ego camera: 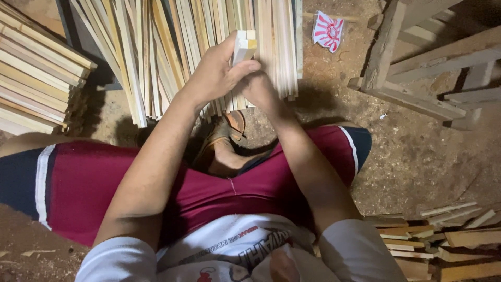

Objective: The person sits cross-legged on the floor and repeatedly picks up thin wooden sticks from a tray, inspects them, and places them into a separate pile. The person handles the sticks one at a time, turning them over and aligning them before stacking.

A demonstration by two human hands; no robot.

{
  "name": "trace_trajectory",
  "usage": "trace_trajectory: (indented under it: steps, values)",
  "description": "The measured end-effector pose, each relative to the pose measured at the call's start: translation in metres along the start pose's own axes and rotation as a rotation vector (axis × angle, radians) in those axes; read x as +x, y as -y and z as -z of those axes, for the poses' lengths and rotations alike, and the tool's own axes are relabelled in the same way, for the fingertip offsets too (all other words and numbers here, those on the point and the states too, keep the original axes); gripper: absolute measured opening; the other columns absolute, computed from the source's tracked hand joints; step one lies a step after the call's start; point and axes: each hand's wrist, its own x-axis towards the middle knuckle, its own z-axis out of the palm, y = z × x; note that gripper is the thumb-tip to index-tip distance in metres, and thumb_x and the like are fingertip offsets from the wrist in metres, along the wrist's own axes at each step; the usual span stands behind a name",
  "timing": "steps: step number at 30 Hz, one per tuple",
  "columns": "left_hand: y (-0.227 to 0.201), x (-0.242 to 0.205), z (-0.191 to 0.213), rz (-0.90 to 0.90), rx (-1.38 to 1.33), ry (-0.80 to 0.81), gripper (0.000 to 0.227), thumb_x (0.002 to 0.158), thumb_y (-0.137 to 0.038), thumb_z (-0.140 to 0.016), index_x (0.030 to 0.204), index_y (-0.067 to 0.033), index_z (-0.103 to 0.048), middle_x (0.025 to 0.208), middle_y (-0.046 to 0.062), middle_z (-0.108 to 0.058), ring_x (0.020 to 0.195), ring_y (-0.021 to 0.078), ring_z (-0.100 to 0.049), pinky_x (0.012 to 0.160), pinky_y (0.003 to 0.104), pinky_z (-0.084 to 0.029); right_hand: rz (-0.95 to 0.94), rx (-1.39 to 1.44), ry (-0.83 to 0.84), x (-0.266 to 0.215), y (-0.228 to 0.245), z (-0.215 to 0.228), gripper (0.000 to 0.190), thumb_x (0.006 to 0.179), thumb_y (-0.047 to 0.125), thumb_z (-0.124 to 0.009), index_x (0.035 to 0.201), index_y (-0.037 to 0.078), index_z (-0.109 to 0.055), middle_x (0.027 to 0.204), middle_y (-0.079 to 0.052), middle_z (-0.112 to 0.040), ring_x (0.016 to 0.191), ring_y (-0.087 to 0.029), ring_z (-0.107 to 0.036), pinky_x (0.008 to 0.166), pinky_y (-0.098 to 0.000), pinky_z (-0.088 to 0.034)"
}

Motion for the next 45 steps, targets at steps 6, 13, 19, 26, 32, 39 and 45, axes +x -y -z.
trace_trajectory:
  steps: [6,13,19,26,32,39,45]
  values:
    - [0.006,0.001,0.009,0.149,-0.062,-0.129,0.025,0.104,-0.041,-0.057,0.095,-0.0180,-0.057,0.098,0.002,-0.063,0.088,0.0156,-0.063,0.082,0.032,-0.055,-0.223,0.035,0.047,0.003,0.008,0.011,0.002,0.095,0.009,-0.062,0.097,0.008,-0.063,0.090,-0.004,-0.062,0.064,-0.009,-0.055,0.055,-0.0223,-0.051]
    - [0.014,-0.010,0.060,0.114,-0.745,-0.861,0.036,0.096,-0.046,-0.059,0.101,-0.0103,-0.060,0.088,0.009,-0.072,0.090,0.0287,-0.079,0.068,0.036,-0.064,-0.215,0.426,-0.048,-0.030,0.065,0.025,0.038,0.098,0.033,-0.061,0.110,-0.002,-0.072,0.096,-0.018,-0.077,0.084,-0.027,-0.078,0.080,-0.0341,-0.068]
    - [0.010,-0.014,0.022,-0.005,-1.402,-0.712,0.042,0.098,-0.046,-0.051,0.095,-0.0072,-0.067,0.087,0.007,-0.074,0.079,0.0209,-0.074,0.078,0.031,-0.065,0.239,1.260,-0.354,-0.010,0.093,0.021,0.027,0.105,0.014,-0.064,0.122,-0.006,-0.060,0.110,-0.017,-0.069,0.102,-0.029,-0.071,0.100,-0.0407,-0.062]
    - [-0.012,-0.013,0.021,0.745,-0.521,-0.266,0.037,0.106,-0.042,-0.043,0.093,-0.0109,-0.058,0.080,0.004,-0.065,0.069,0.0139,-0.061,0.065,0.024,-0.054,0.078,0.335,-0.635,0.011,0.087,0.075,0.007,0.096,0.009,-0.073,0.097,0.002,-0.070,0.082,-0.004,-0.071,0.064,-0.011,-0.066,0.052,-0.0184,-0.057]
    - [-0.023,0.014,0.009,0.138,0.153,-0.356,0.062,0.102,-0.023,-0.075,0.150,-0.0105,-0.039,0.148,0.012,-0.058,0.135,0.0278,-0.058,0.117,0.050,-0.046,0.276,-0.010,-0.404,0.022,0.052,0.045,0.012,0.103,0.003,-0.056,0.094,-0.003,-0.063,0.075,-0.007,-0.068,0.052,-0.013,-0.059,0.037,-0.0218,-0.048]
    - [-0.004,0.019,-0.011,-0.097,0.201,-0.470,0.021,0.107,-0.024,-0.061,0.122,-0.0088,-0.061,0.089,0.001,-0.062,0.071,0.0130,-0.055,0.061,0.024,-0.046,0.391,-0.069,-0.420,0.032,0.017,0.014,0.029,0.103,0.006,-0.055,0.077,-0.004,-0.064,0.063,-0.010,-0.066,0.045,-0.020,-0.063,0.031,-0.0294,-0.047]
    - [0.002,0.019,-0.013,-0.071,0.242,-0.484,0.026,0.109,-0.025,-0.058,0.128,-0.0067,-0.057,0.101,0.005,-0.068,0.077,0.0142,-0.064,0.064,0.024,-0.056,0.620,-0.097,-0.560,0.044,0.014,0.003,0.038,0.109,0.014,-0.044,0.081,-0.003,-0.062,0.062,-0.009,-0.065,0.040,-0.018,-0.062,0.029,-0.0251,-0.052]
